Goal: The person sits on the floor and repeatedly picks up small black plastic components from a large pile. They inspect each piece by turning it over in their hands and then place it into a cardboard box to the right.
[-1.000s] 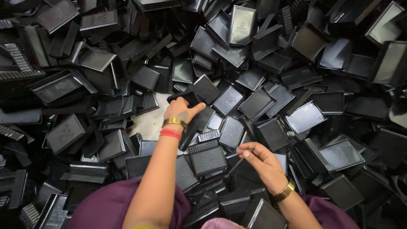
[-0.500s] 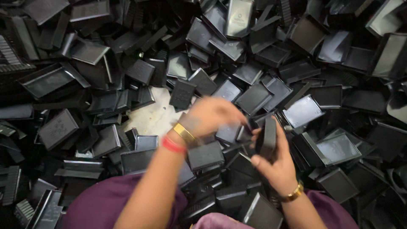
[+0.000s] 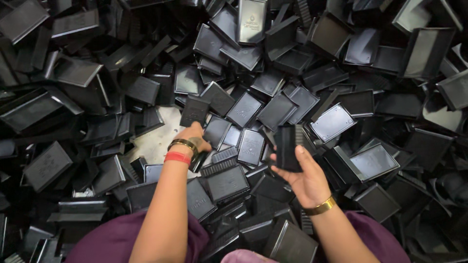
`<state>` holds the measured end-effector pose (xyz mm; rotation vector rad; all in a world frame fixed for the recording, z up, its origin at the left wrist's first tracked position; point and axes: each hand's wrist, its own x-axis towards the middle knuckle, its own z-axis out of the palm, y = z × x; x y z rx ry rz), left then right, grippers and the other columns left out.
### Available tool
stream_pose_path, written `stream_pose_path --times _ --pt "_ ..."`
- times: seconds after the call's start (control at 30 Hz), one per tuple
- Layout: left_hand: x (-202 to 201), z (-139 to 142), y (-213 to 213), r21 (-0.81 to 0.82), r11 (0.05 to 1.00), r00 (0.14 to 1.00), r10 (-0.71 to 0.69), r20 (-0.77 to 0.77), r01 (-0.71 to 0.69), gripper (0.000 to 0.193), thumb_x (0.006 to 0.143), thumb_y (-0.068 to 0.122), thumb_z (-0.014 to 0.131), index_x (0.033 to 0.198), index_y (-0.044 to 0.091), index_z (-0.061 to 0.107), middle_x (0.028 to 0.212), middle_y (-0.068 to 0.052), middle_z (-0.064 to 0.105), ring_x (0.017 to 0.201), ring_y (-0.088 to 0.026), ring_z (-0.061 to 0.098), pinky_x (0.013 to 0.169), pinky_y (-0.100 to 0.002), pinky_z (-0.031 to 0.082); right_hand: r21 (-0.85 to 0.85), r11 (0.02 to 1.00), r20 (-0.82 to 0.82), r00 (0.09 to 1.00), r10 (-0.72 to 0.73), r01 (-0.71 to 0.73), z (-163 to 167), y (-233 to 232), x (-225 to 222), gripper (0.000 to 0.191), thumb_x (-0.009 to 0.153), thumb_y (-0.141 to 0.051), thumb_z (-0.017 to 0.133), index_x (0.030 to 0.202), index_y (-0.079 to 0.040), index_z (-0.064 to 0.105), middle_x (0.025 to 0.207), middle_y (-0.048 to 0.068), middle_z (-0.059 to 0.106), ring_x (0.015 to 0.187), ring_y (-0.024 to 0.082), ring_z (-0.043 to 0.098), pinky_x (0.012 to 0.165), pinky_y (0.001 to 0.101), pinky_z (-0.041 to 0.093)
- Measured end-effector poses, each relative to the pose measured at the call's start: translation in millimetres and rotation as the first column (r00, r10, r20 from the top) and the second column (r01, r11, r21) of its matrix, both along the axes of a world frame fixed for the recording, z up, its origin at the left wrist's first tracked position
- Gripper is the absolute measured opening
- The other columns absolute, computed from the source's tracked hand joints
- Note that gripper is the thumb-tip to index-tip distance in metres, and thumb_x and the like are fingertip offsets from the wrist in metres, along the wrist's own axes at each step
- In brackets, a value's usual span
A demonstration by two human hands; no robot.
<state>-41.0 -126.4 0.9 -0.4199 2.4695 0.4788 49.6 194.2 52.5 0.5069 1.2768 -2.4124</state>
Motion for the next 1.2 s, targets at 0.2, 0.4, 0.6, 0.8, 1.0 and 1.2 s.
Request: stream_pose_path --times 0.2,0.4,0.6,0.8,1.0,1.2 --pt "22.9 68.5 53.0 0.523 0.845 0.872 0.172 -0.459 0.109 0.071 0.068 0.034 0.088 0.126 0.007 0.055 0.112 -0.016 0.075 0.104 -0.03 0.073 0.089 -0.039 0.057 -0.054 0.999 -0.079 0.997 0.005 -0.009 -4.2 -6.1 5.9 0.047 0.104 -0.036 0.055 0.136 -0.002 0.059 0.126 0.014 0.067 0.113 0.028 0.066 0.096 0.0472 0.053" --pt "43.3 84.4 118.5 0.886 0.464 0.96 0.259 -0.109 -0.024 0.092 0.069 0.031 0.088 0.143 0.007 0.038 0.116 -0.019 0.072 0.101 -0.022 0.073 0.084 -0.033 0.059 0.054 0.997 -0.182 0.982 -0.042 0.053 -4.3 -8.4 12.7 0.054 0.102 -0.027 0.057 0.149 -0.002 0.051 0.142 0.008 0.06 0.13 0.018 0.055 0.11 0.0387 0.042" --pt "41.3 71.1 117.6 0.975 0.212 0.953 0.304 0.005 -0.073 0.092 0.073 0.024 0.087 0.147 0.005 0.036 0.122 -0.02 0.068 0.104 -0.023 0.07 0.086 -0.036 0.059 0.175 0.975 -0.347 0.935 -0.067 0.135 -10.4 -2.8 14.4 0.052 0.104 -0.023 0.056 0.148 0.003 0.05 0.148 0.011 0.057 0.137 0.019 0.052 0.117 0.0353 0.037" --pt "44.2 72.9 119.3 0.977 0.205 0.949 0.314 -0.005 -0.063 0.092 0.074 0.023 0.087 0.147 0.006 0.035 0.123 -0.019 0.066 0.107 -0.022 0.07 0.087 -0.036 0.061 0.217 0.975 -0.297 0.955 0.019 0.048 -2.9 -5.7 11.0 0.054 0.103 -0.024 0.057 0.149 0.005 0.05 0.147 0.012 0.059 0.136 0.019 0.052 0.117 0.0352 0.036" --pt "44.6 64.6 128.1 0.974 0.084 0.856 0.498 0.142 -0.21 0.079 0.077 0.026 0.083 0.14 0.01 0.036 0.114 -0.015 0.066 0.096 -0.021 0.069 0.078 -0.039 0.06 0.786 0.617 -0.409 0.779 0.475 0.037 5.5 0.4 19.6 0.085 0.077 -0.027 0.083 0.147 0.002 0.045 0.129 0.007 0.067 0.116 0.015 0.064 0.099 0.0328 0.049" --pt "35.3 56.7 107.4 0.82 0.524 0.955 0.041 -0.295 0.231 0.05 0.098 0.054 0.062 0.115 0.007 0.067 0.098 -0.008 0.072 0.09 -0.014 0.065 0.079 -0.033 0.054 0.505 0.856 -0.269 0.923 0.276 -0.109 3.7 13.7 9.8 0.065 0.082 -0.023 0.08 0.136 0.005 0.056 0.121 0.017 0.068 0.109 0.02 0.065 0.095 0.0381 0.053"
